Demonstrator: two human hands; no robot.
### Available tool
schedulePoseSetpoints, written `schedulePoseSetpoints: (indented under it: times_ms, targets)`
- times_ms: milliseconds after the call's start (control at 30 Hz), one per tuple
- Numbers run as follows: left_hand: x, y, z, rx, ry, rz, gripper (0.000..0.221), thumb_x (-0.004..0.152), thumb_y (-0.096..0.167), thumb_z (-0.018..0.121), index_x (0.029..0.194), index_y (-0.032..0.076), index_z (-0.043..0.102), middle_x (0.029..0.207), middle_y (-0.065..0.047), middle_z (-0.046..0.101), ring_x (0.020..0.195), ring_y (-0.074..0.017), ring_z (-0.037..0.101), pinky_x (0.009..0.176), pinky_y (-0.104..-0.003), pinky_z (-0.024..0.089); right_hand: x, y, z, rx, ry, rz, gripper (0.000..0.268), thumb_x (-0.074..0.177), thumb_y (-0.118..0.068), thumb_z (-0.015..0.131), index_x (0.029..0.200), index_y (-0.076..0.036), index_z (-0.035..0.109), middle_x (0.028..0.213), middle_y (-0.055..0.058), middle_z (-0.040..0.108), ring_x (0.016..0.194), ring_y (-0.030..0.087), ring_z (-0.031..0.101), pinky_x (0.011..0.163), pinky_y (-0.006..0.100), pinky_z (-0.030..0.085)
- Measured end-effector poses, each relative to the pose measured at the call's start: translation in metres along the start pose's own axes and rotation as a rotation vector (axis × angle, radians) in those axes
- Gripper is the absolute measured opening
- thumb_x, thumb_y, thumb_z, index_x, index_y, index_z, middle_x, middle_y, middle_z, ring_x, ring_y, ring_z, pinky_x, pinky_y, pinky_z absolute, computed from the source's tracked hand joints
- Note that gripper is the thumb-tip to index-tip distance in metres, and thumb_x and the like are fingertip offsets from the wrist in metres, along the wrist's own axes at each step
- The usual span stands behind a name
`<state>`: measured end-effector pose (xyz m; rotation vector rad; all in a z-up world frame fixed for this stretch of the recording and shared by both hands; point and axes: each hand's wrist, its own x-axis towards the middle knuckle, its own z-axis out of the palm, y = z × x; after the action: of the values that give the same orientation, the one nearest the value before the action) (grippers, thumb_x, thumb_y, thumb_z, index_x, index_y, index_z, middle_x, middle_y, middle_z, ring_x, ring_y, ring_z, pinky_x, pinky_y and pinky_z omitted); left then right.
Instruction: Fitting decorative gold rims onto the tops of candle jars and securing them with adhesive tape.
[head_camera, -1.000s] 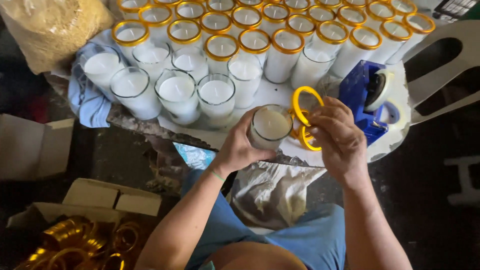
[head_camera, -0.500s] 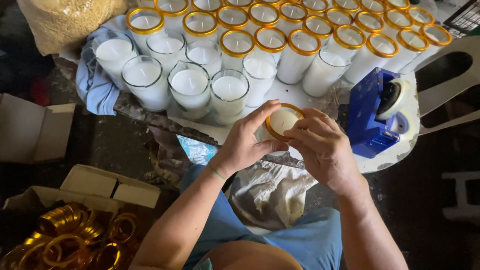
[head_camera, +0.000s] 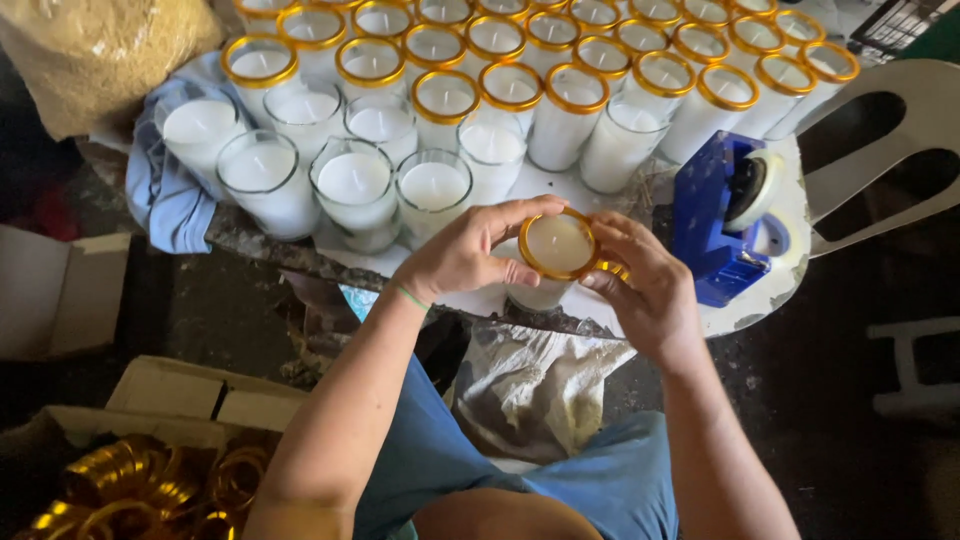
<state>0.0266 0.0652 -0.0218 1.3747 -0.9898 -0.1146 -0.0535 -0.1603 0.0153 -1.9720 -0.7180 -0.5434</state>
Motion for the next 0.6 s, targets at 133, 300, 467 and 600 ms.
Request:
schedulePoseSetpoints:
  times_ms: [133, 300, 467, 600]
  targets:
    - [-0.01, -0.001, 0.017, 0.096, 0.163, -0.014, 0.105, 0.061, 0.025, 0.1, 0.15, 0.004, 0.049, 0.148, -0.018, 0.056, 0.14, -0.0324, 0.051, 0.117, -0.046, 0.043, -0.011, -0.001, 0.005, 0.01, 0.09, 0.092, 0.051, 0.085, -0.009, 0.081, 0.125, 0.016, 0.062, 0.128, 0.03, 0.063, 0.113, 0.04, 0.068, 0.088, 0.045, 0.059]
    - [-0.014, -0.023, 0.019, -0.043, 0.282, -0.002, 0.097, 0.063, 0.019, 0.099, 0.146, 0.001, 0.052, 0.139, -0.02, 0.063, 0.131, -0.0327, 0.058, 0.116, -0.049, 0.043, -0.014, 0.004, 0.003, 0.149, 0.118, 0.186, 0.043, 0.086, -0.003, 0.078, 0.123, 0.016, 0.064, 0.124, 0.03, 0.065, 0.109, 0.037, 0.069, 0.088, 0.045, 0.06]
    - [-0.019, -0.024, 0.013, -0.099, 0.272, 0.016, 0.087, 0.074, 0.013, 0.092, 0.148, -0.002, 0.049, 0.145, -0.025, 0.057, 0.138, -0.0385, 0.051, 0.118, -0.053, 0.039, -0.009, 0.002, 0.006, 0.199, 0.144, 0.217, 0.031, 0.088, -0.001, 0.077, 0.115, 0.013, 0.069, 0.118, 0.026, 0.068, 0.107, 0.03, 0.069, 0.089, 0.041, 0.06]
    - [-0.015, -0.016, 0.025, -0.039, 0.3, 0.037, 0.084, 0.079, 0.012, 0.089, 0.15, -0.002, 0.047, 0.147, -0.023, 0.056, 0.141, -0.035, 0.048, 0.118, -0.053, 0.039, -0.009, 0.013, 0.011, 0.194, 0.158, 0.164, 0.043, 0.088, 0.001, 0.076, 0.125, 0.017, 0.063, 0.122, 0.03, 0.065, 0.108, 0.036, 0.069, 0.09, 0.047, 0.06]
